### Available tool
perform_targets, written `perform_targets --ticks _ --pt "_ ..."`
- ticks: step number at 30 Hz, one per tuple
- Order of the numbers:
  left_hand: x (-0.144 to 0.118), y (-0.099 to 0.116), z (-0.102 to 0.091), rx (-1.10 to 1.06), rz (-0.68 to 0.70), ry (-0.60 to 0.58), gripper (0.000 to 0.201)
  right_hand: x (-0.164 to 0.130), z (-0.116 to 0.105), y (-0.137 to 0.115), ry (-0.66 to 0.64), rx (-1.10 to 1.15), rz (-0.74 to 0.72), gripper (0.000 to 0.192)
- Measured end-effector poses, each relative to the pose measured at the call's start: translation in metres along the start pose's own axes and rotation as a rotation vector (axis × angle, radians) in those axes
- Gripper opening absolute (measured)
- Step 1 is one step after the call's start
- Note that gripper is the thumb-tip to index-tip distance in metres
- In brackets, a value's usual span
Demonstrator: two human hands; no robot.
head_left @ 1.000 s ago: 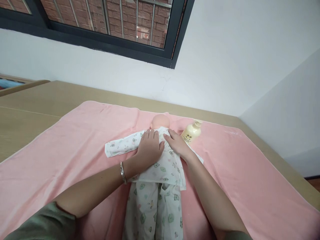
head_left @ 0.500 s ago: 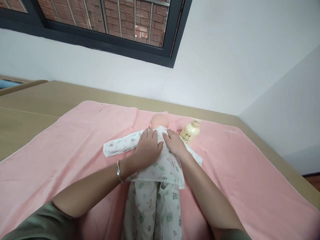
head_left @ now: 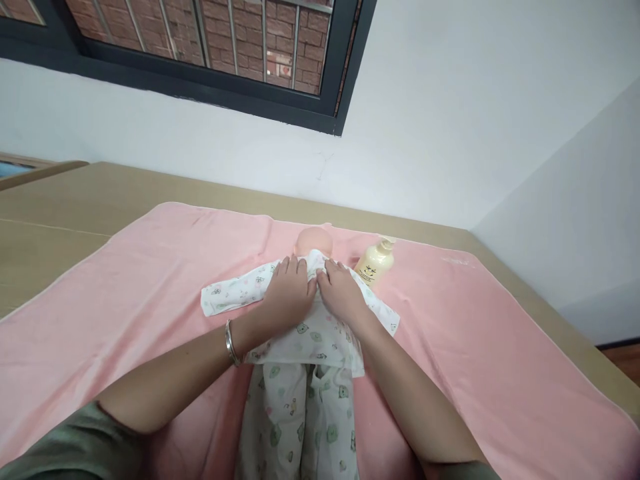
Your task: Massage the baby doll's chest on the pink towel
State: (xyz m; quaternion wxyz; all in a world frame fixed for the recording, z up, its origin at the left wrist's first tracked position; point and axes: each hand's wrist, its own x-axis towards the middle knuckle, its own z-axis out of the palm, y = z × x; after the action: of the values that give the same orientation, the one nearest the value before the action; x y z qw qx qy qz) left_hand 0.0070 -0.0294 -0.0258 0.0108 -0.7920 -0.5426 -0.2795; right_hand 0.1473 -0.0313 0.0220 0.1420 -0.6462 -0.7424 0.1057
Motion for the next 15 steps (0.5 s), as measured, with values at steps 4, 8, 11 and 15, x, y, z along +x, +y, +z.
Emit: perform_targets --ticks 4,8,11,15 --pt "-0.005 0.007 -0.003 0.022 0.023 -0.017 0.045 0.013 0.001 0.014 -0.029 0.012 0.05 0.047" --pt "0.013 -0.005 -0.007 -0.11 -0.104 -0.048 0.039 0.004 0.002 0.003 -0.023 -0.044 0.061 0.055" --pt "0.024 -0.013 -0.003 -0.139 -0.191 -0.022 0.044 -0.011 0.003 -0.013 -0.033 -0.083 0.04 0.054" --pt "0.025 -0.015 0.001 -0.055 -0.152 -0.039 0.033 -0.018 0.002 -0.018 -0.015 -0.09 -0.047 0.05"
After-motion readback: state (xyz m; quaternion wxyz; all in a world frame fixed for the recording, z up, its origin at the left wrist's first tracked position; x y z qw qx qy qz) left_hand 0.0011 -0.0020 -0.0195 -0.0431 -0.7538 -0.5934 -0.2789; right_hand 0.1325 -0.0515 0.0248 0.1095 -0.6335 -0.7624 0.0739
